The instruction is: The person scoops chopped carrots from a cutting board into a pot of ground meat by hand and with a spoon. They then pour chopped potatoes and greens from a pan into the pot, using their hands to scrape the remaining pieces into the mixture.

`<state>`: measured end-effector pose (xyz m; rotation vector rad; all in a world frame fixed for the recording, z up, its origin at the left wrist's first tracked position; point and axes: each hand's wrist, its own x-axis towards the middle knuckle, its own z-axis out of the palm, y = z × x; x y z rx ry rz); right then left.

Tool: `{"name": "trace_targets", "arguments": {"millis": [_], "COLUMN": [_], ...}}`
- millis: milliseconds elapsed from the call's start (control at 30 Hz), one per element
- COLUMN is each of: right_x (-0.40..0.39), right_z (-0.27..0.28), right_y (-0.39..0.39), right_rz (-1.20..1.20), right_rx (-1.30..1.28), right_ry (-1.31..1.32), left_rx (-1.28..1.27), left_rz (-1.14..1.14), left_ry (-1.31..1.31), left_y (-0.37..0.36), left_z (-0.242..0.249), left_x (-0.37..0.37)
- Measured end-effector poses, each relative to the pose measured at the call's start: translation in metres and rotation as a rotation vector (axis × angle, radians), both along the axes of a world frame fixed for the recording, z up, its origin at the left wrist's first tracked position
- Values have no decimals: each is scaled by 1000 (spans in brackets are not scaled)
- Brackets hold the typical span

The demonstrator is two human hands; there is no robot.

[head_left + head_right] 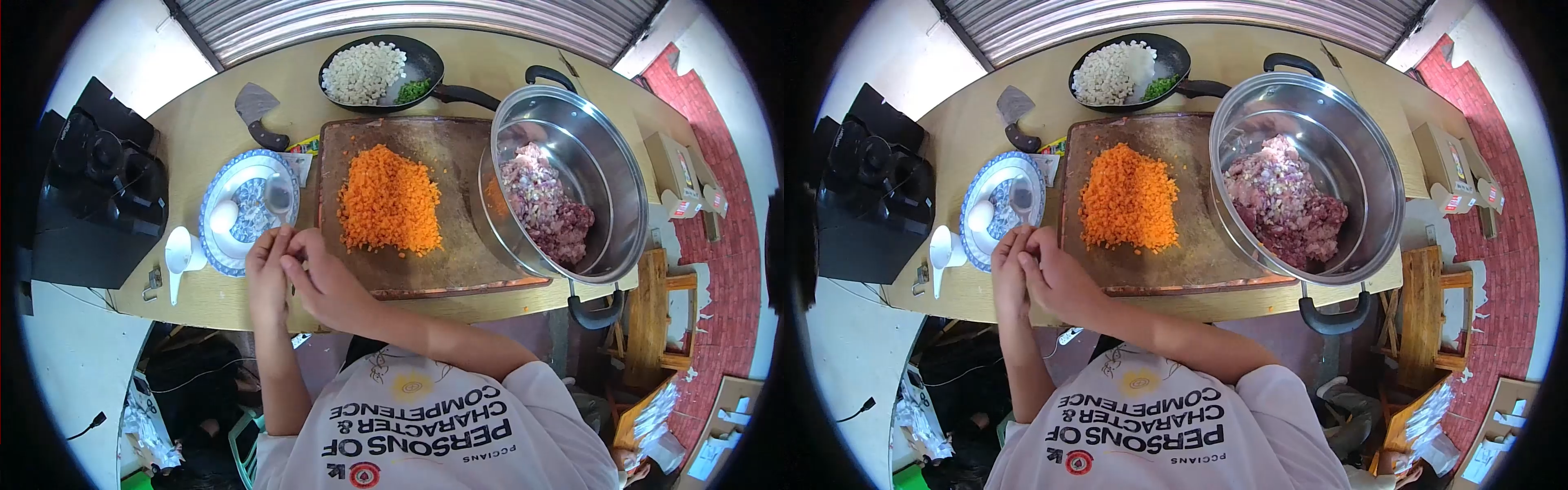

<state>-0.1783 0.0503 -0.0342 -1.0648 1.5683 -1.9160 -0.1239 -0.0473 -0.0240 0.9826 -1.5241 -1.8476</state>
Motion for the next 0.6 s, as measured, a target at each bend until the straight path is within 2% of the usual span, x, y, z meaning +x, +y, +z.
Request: {"name": "trace_targets", "arguments": {"millis": [67, 100, 133, 167, 200, 233, 267, 333, 367, 433, 600], "right_x": [0, -5, -9, -12, -15, -19, -26, -46, -55, -71, -94], "right_z": [8, 24, 34, 37, 39, 39, 39, 38, 36, 32, 13], "right_y": [2, 10, 19, 26, 33, 41, 49, 64, 71, 82, 89], "right_rz": [5, 120, 236, 235, 162, 88, 84, -179, -183, -446, -526], "right_rx": [6, 207, 409, 408, 390, 372, 373, 325, 328, 446, 357], "right_ry": [38, 75, 110, 112, 204, 297, 296, 560, 557, 725, 625], "left_rx": [0, -1, -89, -176, -262, -365, -366, -656, -703, -689, -731], "left_rz": [-29, -32, -50, -65, -81, -54, -58, -62, -65, -88, -76], "left_ry": [-4, -4, -109, -214, -320, -302, -301, -607, -670, -659, -617], "left_y": [-18, -26, -33, -41, -51, -62, -72, -77, -76, -81, -84], "left_z": [-6, -6, -5, -5, -5, -15, -20, -14, -9, -15, -21], "left_x": [9, 12, 15, 18, 22, 22, 26, 25, 22, 22, 17]}}
